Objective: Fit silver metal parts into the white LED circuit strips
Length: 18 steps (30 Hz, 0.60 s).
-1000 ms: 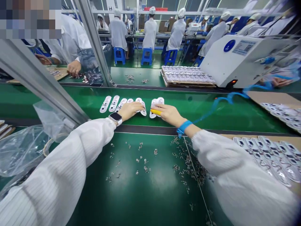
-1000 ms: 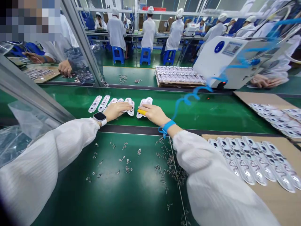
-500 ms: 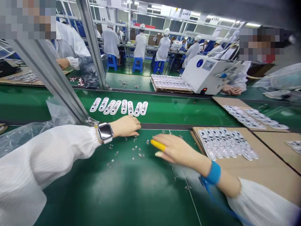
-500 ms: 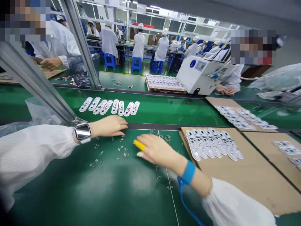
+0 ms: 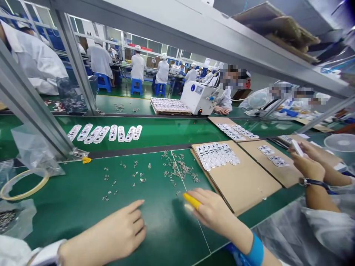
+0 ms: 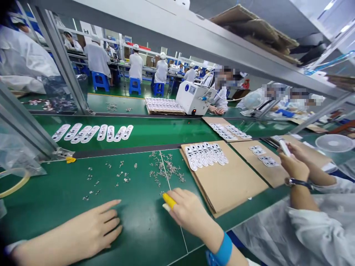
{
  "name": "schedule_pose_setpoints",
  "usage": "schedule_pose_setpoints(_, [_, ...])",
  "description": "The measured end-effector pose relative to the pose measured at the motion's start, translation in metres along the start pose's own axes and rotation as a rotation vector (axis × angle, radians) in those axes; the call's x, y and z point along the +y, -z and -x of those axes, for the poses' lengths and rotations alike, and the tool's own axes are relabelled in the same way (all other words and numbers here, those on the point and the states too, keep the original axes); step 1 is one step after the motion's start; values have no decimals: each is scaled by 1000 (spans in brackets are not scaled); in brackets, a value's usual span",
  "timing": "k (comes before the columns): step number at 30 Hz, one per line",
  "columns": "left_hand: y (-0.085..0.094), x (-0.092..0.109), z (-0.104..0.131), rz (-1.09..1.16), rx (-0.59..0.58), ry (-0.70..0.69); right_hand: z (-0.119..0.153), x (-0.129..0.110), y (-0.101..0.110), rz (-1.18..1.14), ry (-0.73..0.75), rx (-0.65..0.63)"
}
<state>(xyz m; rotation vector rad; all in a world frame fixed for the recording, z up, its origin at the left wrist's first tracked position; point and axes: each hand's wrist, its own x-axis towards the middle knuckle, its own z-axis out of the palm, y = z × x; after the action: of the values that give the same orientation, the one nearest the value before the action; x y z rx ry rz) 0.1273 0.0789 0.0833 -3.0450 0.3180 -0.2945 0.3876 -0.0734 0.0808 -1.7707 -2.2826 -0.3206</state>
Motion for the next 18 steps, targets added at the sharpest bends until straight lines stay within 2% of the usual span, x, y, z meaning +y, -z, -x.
schedule_pose_setpoints(3, [-1,-4,-23,-41,-54,-132,9,44,-12,73,-200,68])
schedule_pose_setpoints(6, [-8,-25,-66,-43,-76,-125,12,94,-32,139,-546,-5])
schedule_pose_setpoints(8, [-17,-44,-99,-30,-78,-164,11,121,-45,152,-650,-49])
schedule_pose_setpoints(13, [-48,-85,-183,-54,-53,-139,14,154,-60,127,-670,-87])
schedule_pose_setpoints(18, [-76,-104,-261,-69,10,-101,39,172,-60,88,-634,-79])
